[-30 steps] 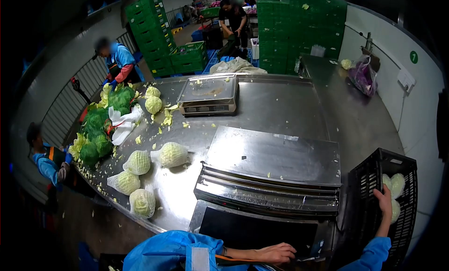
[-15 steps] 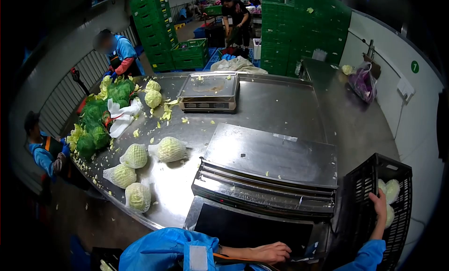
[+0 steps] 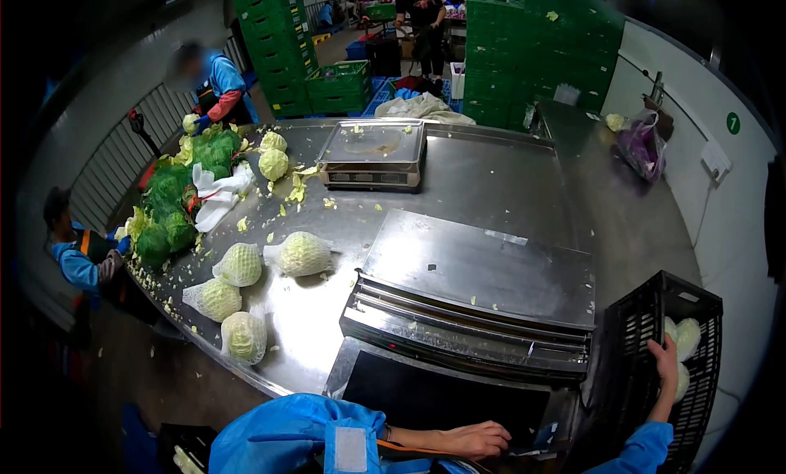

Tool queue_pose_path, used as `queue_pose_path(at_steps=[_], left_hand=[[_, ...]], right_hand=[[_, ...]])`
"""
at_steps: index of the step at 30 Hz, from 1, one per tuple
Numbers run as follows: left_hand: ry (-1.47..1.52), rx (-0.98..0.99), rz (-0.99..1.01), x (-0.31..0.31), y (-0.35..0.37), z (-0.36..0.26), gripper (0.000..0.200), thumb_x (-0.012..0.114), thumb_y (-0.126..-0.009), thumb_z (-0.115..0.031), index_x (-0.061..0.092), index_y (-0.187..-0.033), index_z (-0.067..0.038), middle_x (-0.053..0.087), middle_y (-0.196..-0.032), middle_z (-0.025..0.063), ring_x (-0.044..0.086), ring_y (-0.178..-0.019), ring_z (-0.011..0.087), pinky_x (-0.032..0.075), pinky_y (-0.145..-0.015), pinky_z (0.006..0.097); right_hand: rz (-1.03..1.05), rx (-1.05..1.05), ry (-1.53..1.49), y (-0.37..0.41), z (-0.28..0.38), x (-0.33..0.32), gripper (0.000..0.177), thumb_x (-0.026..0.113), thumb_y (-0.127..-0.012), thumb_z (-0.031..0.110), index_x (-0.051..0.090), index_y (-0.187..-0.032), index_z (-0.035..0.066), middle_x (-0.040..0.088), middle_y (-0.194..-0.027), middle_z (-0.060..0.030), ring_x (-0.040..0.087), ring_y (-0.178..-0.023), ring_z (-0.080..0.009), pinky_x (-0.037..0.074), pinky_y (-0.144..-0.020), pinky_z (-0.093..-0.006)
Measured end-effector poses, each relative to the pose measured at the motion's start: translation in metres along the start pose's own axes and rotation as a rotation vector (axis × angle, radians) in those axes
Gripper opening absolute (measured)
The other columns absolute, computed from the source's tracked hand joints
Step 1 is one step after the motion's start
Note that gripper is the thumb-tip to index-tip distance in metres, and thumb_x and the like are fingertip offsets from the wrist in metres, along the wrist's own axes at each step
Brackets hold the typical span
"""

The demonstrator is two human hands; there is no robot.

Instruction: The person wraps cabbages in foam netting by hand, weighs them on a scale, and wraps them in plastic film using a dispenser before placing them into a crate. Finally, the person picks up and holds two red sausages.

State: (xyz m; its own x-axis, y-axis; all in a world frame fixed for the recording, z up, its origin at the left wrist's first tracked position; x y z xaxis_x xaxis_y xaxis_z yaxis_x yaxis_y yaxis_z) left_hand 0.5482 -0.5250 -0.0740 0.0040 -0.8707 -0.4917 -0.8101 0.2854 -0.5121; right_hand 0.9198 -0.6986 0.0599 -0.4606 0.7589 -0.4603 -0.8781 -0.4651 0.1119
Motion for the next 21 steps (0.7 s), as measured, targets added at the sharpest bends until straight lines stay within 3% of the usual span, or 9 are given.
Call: queue_pose_path(at_steps=[5, 7, 10, 13, 14, 17, 19, 21], left_hand=[[0.013, 0.002, -0.013, 0.0, -0.002, -0.001, 0.013, 0.061, -0.071, -0.008, 0.062, -0.083, -0.004, 0.057, -0.102, 0.007, 0.047, -0.111, 0.0246, 0.037, -0.094, 0.0374], [0.005, 0.015, -0.016, 0.006, 0.001, 0.003, 0.012, 0.061, -0.072, -0.009, 0.062, -0.083, -0.004, 0.058, -0.101, 0.0071, 0.047, -0.111, 0.0245, 0.036, -0.094, 0.0372], [-0.025, 0.038, -0.006, 0.012, 0.005, 0.011, 0.013, 0.06, -0.073, -0.01, 0.063, -0.084, -0.004, 0.058, -0.1, 0.0069, 0.047, -0.11, 0.0244, 0.035, -0.095, 0.037], [-0.038, 0.063, -0.019, 0.012, 0.003, 0.011, 0.013, 0.06, -0.072, -0.01, 0.063, -0.083, -0.004, 0.058, -0.099, 0.0067, 0.047, -0.11, 0.0243, 0.034, -0.095, 0.037], [-0.04, 0.069, -0.025, 0.011, 0.003, 0.01, 0.013, 0.06, -0.072, -0.01, 0.063, -0.083, -0.004, 0.058, -0.099, 0.0066, 0.047, -0.11, 0.0243, 0.034, -0.095, 0.037], [-0.064, 0.084, -0.038, 0.014, 0.005, 0.012, 0.014, 0.06, -0.07, -0.01, 0.062, -0.083, -0.004, 0.058, -0.098, 0.007, 0.047, -0.109, 0.0247, 0.034, -0.095, 0.0372], [-0.043, 0.088, -0.027, 0.004, 0.005, 0.007, 0.015, 0.059, -0.071, -0.012, 0.062, -0.083, -0.004, 0.058, -0.099, 0.0079, 0.047, -0.109, 0.0254, 0.034, -0.095, 0.0375], [-0.032, 0.129, -0.035, 0.004, 0.007, 0.0, 0.015, 0.058, -0.072, -0.015, 0.061, -0.082, -0.004, 0.058, -0.1, 0.0097, 0.046, -0.11, 0.0271, 0.035, -0.095, 0.0388]], right_hand=[[0.012, -0.064, 0.014, 0.002, 0.004, 0.002, 0.027, 0.063, -0.078, 0.016, 0.055, -0.098, 0.0, 0.056, -0.079, -0.0007, 0.05, -0.068, -0.0117, 0.042, -0.063, -0.0254], [0.038, -0.073, 0.016, 0.0, 0.0, -0.001, 0.036, 0.063, -0.078, 0.017, 0.055, -0.108, -0.002, 0.06, -0.091, -0.0055, 0.054, -0.078, -0.0162, 0.044, -0.072, -0.0281], [0.048, -0.05, 0.0, -0.001, 0.0, -0.001, 0.042, 0.064, -0.077, 0.016, 0.053, -0.113, -0.003, 0.06, -0.098, -0.0083, 0.054, -0.084, -0.019, 0.044, -0.076, -0.0294], [0.078, -0.071, 0.013, -0.008, -0.013, -0.01, 0.04, 0.065, -0.077, 0.016, 0.054, -0.11, -0.003, 0.06, -0.096, -0.0072, 0.054, -0.081, -0.0167, 0.043, -0.074, -0.0285], [0.086, -0.072, -0.026, -0.01, -0.017, -0.01, 0.043, 0.066, -0.079, 0.024, 0.053, -0.11, -0.003, 0.059, -0.093, -0.0059, 0.053, -0.08, -0.0165, 0.043, -0.072, -0.0294], [0.125, -0.112, -0.01, -0.028, -0.045, -0.025, 0.039, 0.066, -0.08, 0.022, 0.055, -0.108, -0.002, 0.059, -0.092, -0.0043, 0.053, -0.079, -0.0144, 0.043, -0.071, -0.0274], [0.074, -0.076, 0.031, -0.037, -0.061, -0.035, 0.041, 0.068, -0.079, 0.021, 0.055, -0.11, -0.004, 0.059, -0.094, -0.0047, 0.053, -0.082, -0.014, 0.044, -0.073, -0.0269], [-0.064, -0.115, 0.066, -0.047, -0.079, -0.043, 0.054, 0.071, -0.078, 0.025, 0.051, -0.116, -0.009, 0.059, -0.101, -0.0087, 0.054, -0.087, -0.0154, 0.044, -0.077, -0.0267]])
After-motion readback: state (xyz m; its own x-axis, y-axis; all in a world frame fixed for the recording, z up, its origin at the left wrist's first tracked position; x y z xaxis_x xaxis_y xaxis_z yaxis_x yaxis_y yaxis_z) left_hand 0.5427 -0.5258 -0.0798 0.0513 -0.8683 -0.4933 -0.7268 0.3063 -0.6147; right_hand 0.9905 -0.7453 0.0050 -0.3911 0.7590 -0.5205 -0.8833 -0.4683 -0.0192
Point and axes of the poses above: each hand's wrist, its own y-axis away from the middle knuckle, its own x-axis out of the palm, z = x × y, the point moved 2 cm from there along -y, towards the middle knuckle
